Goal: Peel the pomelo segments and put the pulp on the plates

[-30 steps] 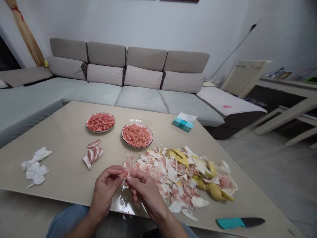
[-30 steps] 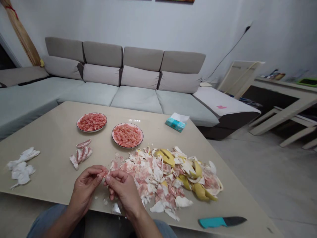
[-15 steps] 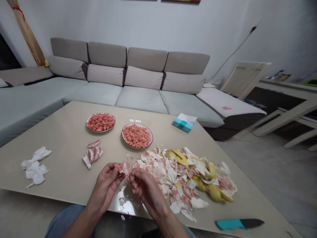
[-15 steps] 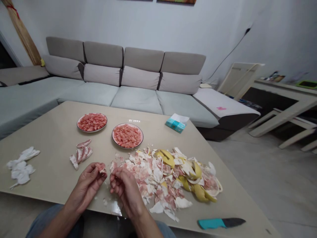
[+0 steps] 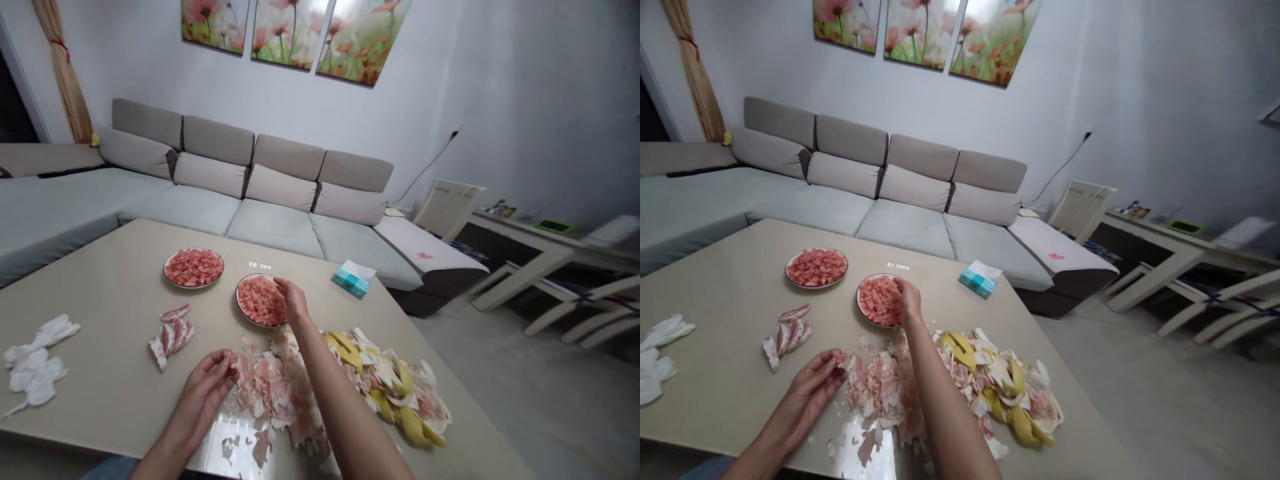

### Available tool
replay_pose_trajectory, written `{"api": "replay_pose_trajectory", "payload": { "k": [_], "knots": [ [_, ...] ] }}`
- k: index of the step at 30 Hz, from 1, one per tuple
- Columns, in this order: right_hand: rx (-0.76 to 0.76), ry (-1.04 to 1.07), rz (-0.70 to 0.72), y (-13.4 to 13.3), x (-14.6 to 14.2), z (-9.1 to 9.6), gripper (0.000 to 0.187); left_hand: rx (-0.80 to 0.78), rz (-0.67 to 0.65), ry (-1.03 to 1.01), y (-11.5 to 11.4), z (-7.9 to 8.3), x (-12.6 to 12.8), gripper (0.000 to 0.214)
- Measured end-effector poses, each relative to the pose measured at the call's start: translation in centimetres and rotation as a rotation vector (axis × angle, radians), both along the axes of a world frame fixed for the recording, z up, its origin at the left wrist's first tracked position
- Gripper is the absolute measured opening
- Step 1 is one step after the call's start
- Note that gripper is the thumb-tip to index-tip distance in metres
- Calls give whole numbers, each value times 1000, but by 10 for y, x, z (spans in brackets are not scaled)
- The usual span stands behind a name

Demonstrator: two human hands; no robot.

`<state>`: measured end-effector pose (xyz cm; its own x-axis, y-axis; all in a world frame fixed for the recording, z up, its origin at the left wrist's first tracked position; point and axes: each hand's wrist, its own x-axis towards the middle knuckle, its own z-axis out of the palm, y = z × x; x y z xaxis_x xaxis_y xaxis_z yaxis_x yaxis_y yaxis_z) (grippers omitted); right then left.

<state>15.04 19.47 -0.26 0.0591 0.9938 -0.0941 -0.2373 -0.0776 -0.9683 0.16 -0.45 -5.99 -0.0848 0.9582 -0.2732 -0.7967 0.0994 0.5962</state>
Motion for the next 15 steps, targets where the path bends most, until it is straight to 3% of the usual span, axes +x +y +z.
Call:
{"api": "replay_pose_trajectory", "payload": {
  "k": [5, 8, 11, 15],
  "knots": [
    [95, -109, 47, 4, 2, 11, 27, 32, -2, 34, 1, 4, -3, 21],
    [151, -157, 71, -9, 7, 18, 24, 49, -13, 54, 0, 3, -2, 22],
    [205, -228, 92, -48, 12, 16, 21, 33, -12, 95, -3, 4, -1, 26],
    [206, -325, 237, -130, 18, 3, 18, 40, -69, 149, -10, 10, 2, 33]
  ]
}}
